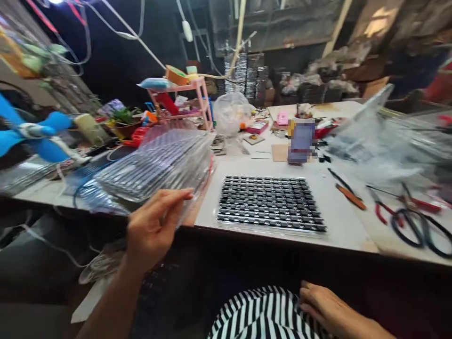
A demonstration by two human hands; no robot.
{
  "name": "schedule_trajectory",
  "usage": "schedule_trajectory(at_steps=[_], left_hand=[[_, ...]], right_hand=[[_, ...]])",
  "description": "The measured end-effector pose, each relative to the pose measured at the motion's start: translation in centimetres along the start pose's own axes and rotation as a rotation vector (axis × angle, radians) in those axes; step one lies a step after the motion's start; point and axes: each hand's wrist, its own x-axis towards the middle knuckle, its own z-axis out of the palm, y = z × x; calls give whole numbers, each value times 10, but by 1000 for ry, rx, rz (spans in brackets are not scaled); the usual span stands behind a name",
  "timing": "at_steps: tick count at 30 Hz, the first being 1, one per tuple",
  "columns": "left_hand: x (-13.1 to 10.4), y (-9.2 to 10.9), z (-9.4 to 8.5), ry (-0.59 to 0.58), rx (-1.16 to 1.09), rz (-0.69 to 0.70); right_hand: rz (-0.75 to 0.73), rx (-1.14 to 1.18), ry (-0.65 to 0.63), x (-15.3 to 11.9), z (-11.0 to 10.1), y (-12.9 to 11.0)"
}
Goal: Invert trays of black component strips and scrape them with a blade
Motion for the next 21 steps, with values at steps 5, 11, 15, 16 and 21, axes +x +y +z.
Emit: schedule_trajectory(at_steps=[5, 11, 15, 16, 21], left_hand=[[-6, -48, 89, -216, -50, -136], [-31, -87, 122, -86, 23, -316], [-48, -86, 122, -196, 27, -336], [-51, -86, 122, -244, 29, -330], [-62, -94, 125, -390, 45, -295]], right_hand=[[-389, -129, -61, 4, -57, -24], [-445, 363, 729, 30, -75, -26], [-86, 493, 1108, 33, -82, 10], [-35, 493, 1150, 33, -86, 19], [90, 456, 1184, 36, -98, 43]])
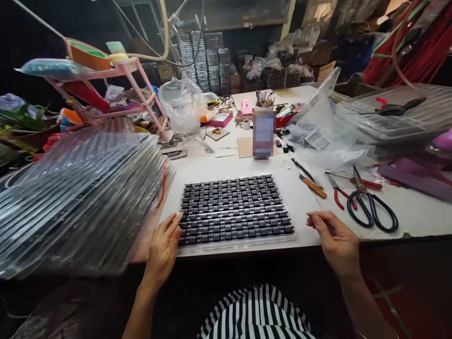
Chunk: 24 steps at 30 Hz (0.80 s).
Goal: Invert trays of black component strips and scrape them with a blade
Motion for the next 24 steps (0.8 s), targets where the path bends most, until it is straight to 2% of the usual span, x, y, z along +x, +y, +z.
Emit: schedule_trajectory(at_steps=[6, 10, 14, 17, 22, 24], left_hand=[[-5, -7, 0, -14, 45, 46], [-6, -3, 4, -31, 83, 12], [-5, 1, 13, -80, 173, 12], [-5, 3, 18, -75, 201, 28], [-3, 6, 13, -113, 143, -110], [0, 6, 12, -131, 126, -124]], right_hand=[[85, 3, -18, 16, 16, 11], [25, -62, -90, 27, 25, 12], [-33, -165, -113, 31, 27, 11], [-31, -173, -128, 29, 27, 12], [-10, -175, -131, 27, 27, 12], [-13, -172, -135, 27, 28, 12]])
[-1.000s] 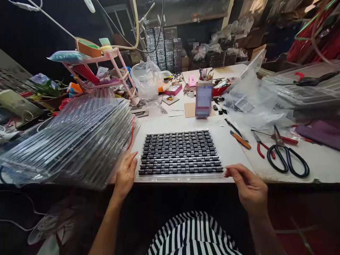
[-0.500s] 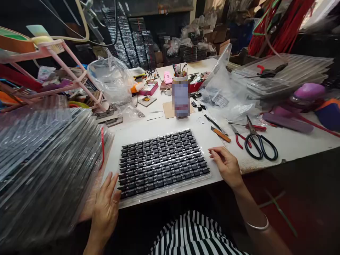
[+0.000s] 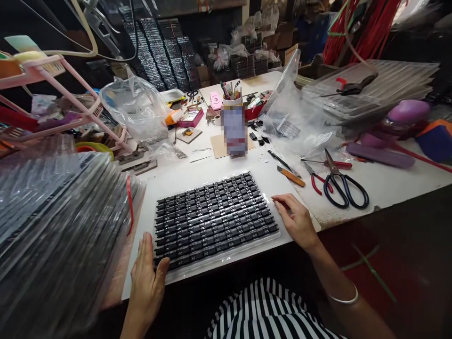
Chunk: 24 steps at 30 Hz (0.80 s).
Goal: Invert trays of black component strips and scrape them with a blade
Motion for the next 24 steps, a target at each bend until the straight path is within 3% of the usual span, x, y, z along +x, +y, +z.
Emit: schedule_trajectory(at_steps=[7, 15, 20, 24], left_hand=[[6, 0, 2, -34, 28, 107], [4, 3, -10, -52, -239, -98], [28, -3, -18, -37, -447, -166], [56, 2, -22, -40, -404, -178]], right_hand=[[20, -21, 12, -2, 1, 2], [68, -15, -58, 6, 3, 4], [37, -53, -108, 16, 6, -2], [19, -72, -117, 19, 9, -6]])
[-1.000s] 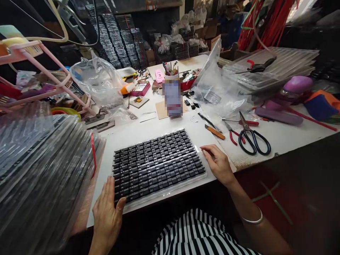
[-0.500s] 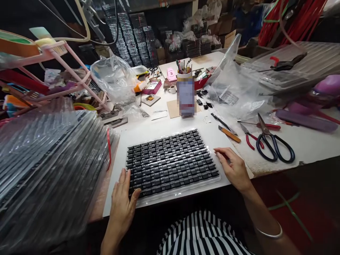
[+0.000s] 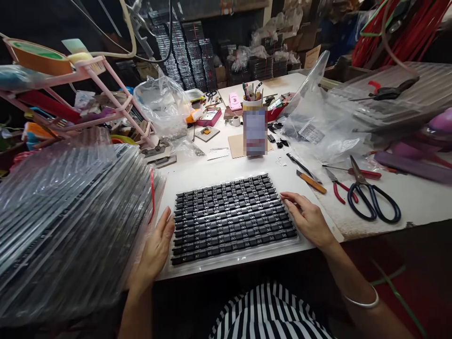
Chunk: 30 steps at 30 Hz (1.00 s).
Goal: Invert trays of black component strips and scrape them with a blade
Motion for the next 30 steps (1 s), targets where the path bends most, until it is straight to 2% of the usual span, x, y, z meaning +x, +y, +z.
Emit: schedule_trajectory(at_steps=[5, 11, 15, 18, 25, 30], left_hand=[[23, 7, 3, -6, 94, 74], [32, -8, 17, -18, 275, 180], [32, -16, 23, -66, 360, 239], [31, -14, 22, -85, 364, 237], [18, -3, 14, -82, 214, 115], [9, -12, 15, -88, 308, 215]], right_hand=[[-27, -13, 34, -4, 3, 1], [-9, 13, 41, -7, 6, 5], [-2, 23, 32, -6, 6, 6], [-8, 22, 32, -7, 6, 6], [-33, 10, 44, -7, 5, 5], [-43, -3, 45, -7, 5, 6]])
